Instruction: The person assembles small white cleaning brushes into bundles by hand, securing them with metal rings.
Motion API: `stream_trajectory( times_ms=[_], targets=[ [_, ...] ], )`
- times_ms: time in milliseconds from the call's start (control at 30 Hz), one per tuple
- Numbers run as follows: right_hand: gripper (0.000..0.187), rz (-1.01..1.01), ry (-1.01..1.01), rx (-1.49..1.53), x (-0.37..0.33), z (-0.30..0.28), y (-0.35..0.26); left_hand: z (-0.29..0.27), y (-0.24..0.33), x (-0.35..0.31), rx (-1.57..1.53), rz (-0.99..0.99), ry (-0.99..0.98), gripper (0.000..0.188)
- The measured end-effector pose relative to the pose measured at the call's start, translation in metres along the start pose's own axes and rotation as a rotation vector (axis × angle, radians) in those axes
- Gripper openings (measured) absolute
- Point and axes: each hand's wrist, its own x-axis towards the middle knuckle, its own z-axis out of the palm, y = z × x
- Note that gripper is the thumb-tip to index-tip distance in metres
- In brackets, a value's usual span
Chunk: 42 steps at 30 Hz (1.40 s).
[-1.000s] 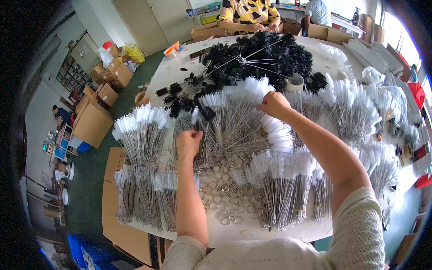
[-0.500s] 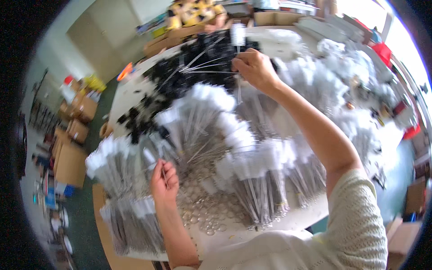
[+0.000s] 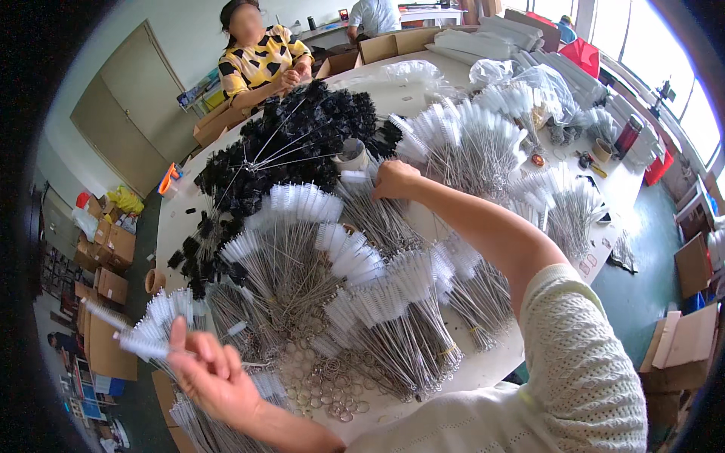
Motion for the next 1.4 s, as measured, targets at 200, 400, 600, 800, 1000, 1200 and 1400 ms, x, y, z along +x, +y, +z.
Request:
stream_trajectory(
  times_ms=[200,400,600,800,1000,1200,1400],
  targets=[
    [0.034,0.069,-0.041,0.267,0.012,0.001,0.013,-0.024,0.025,0.005,0.268,0.2,0.317,0.042],
    [0.029,0.02,0.057,0.267,0.01,-0.004,0.022,-0.018,0.027,0.007,0.277,0.214,0.239,0.044],
    [0.023,-0.008,0.187,0.198,-0.003,-0.023,-0.001,-0.024,0.024,0.002,0.208,0.18,-0.024,0.04],
    [0.018,-0.111,0.347,0.195,-0.011,-0.055,-0.025,-0.021,0.02,0.002,0.263,0.175,0.014,0.04],
    [0.016,-0.076,0.486,0.845,-0.014,-0.118,0.002,0.001,0.024,0.003,0.327,0.181,0.13,0.044],
    [0.02,0.126,0.509,0.932,-0.023,-0.176,0.101,0.006,0.023,0.008,0.313,0.198,0.232,0.045],
    [0.025,0.228,0.45,0.161,-0.039,-0.157,0.186,0.001,0.023,0.008,0.346,0.164,0.233,0.048]
  ],
)
